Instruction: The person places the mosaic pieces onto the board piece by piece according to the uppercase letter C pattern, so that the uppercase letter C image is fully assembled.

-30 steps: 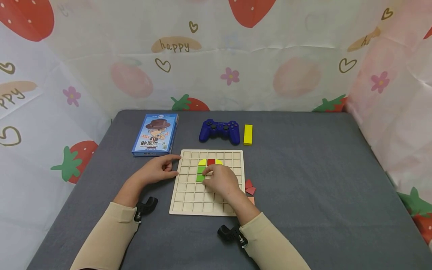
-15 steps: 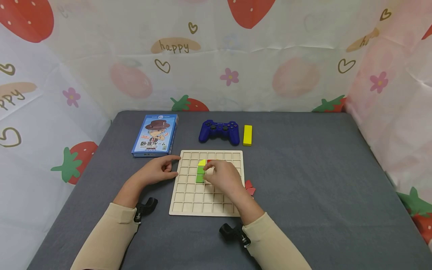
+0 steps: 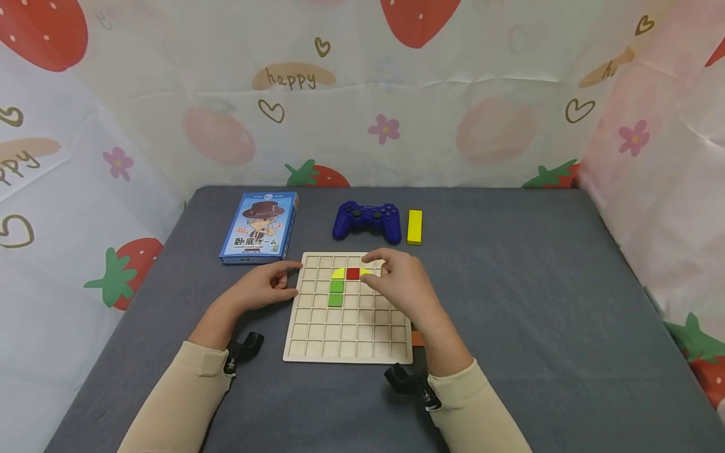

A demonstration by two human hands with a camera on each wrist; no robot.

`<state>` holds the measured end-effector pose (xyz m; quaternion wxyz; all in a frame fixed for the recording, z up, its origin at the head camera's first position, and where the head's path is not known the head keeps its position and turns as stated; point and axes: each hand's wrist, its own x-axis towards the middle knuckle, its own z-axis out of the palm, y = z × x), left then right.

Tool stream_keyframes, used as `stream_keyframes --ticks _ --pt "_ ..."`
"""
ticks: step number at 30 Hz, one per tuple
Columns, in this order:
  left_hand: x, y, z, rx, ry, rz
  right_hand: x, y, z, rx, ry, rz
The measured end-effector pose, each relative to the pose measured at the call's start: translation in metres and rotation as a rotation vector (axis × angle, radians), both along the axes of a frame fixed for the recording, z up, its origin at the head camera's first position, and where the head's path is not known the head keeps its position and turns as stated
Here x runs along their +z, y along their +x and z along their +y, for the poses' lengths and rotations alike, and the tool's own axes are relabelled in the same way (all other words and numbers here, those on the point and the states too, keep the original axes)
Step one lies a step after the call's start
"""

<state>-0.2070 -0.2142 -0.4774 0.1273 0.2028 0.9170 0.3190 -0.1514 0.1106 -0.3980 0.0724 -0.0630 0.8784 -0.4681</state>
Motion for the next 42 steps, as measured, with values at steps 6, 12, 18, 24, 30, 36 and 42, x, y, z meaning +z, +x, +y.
stream_keyframes --ticks 6,12,18,24,30,36,42 --pt "0.001 0.001 0.0 -0.002 -0.003 -0.002 0.009 0.003 0.018 -0.056 -0.018 0.004" --pt "0.0 0.001 -0.001 0.002 0.008 -0.007 0.007 0.008 0.036 -0.074 -0.006 0.002" --pt "0.0 0.002 -0.001 0.004 0.011 0.0 0.002 0.016 0.051 -0.073 0.012 -0.013" --pt "0.001 0.003 -0.001 0.005 0.012 0.001 -0.003 0.024 0.061 -0.073 0.041 -0.038" --pt "0.002 0.003 0.0 0.01 0.007 -0.001 -0.013 0.03 0.072 -0.071 0.074 -0.044" --pt "0.002 0.003 0.0 0.013 -0.001 0.004 -0.028 0.032 0.078 -0.076 0.089 -0.089" --pt "0.0 0.003 0.0 0.017 -0.005 0.005 -0.046 0.028 0.077 -0.09 0.194 -0.113"
